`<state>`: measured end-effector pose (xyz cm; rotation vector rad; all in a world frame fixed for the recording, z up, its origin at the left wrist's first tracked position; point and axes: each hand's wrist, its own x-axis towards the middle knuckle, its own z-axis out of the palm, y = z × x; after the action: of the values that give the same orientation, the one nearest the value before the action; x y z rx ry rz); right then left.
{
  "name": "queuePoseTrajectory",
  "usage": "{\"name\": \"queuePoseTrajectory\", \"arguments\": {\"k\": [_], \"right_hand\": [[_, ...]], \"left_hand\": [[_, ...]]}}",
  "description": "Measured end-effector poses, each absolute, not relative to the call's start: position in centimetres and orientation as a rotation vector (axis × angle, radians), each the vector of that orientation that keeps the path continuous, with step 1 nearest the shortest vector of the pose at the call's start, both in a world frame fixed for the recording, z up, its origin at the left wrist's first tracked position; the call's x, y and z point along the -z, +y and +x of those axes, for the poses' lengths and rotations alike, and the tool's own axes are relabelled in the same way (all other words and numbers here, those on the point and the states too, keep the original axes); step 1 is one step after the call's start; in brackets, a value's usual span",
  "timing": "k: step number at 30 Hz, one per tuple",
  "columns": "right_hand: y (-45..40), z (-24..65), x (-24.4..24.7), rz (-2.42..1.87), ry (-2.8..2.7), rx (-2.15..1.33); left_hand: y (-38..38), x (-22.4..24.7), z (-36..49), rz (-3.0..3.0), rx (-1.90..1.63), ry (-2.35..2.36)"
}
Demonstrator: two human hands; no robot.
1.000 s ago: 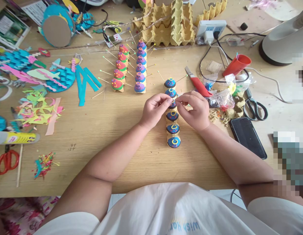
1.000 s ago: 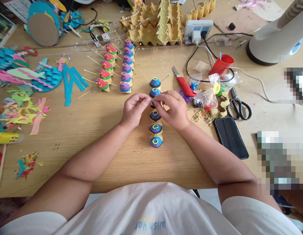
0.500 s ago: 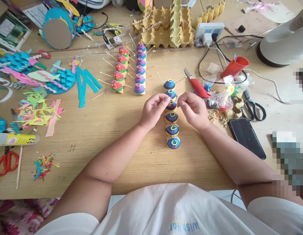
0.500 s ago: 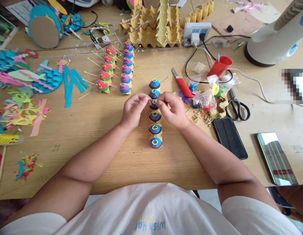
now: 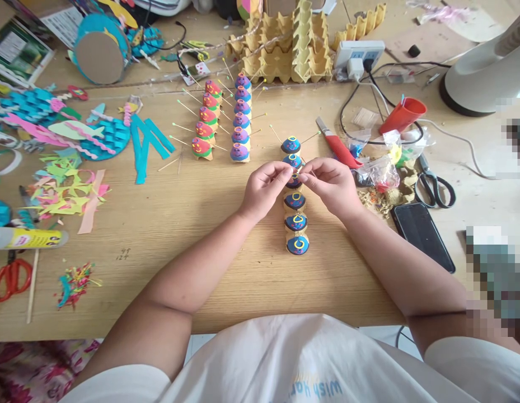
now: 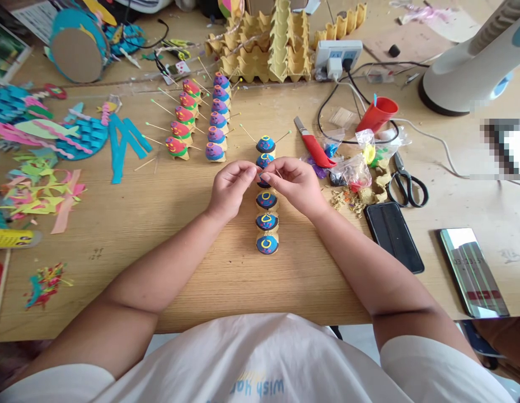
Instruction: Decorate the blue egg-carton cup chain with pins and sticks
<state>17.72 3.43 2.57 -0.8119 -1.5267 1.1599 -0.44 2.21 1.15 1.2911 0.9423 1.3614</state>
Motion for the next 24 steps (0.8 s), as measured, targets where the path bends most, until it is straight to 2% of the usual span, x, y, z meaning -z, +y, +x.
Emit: {"name": "queuePoseTrajectory", "arguments": {"k": [16,24], "right_hand": [[3.38,18.14,-2.88,-0.795,-1.543,-1.209],[3.5,18.21,-2.73,-0.68,-1.472,-1.369]], "left_hand": [[2.4,-0.79,-0.7,1.327,-1.387,0.98],[2.62,-0.62,-0.69,1.426,-1.418,1.015]]}}
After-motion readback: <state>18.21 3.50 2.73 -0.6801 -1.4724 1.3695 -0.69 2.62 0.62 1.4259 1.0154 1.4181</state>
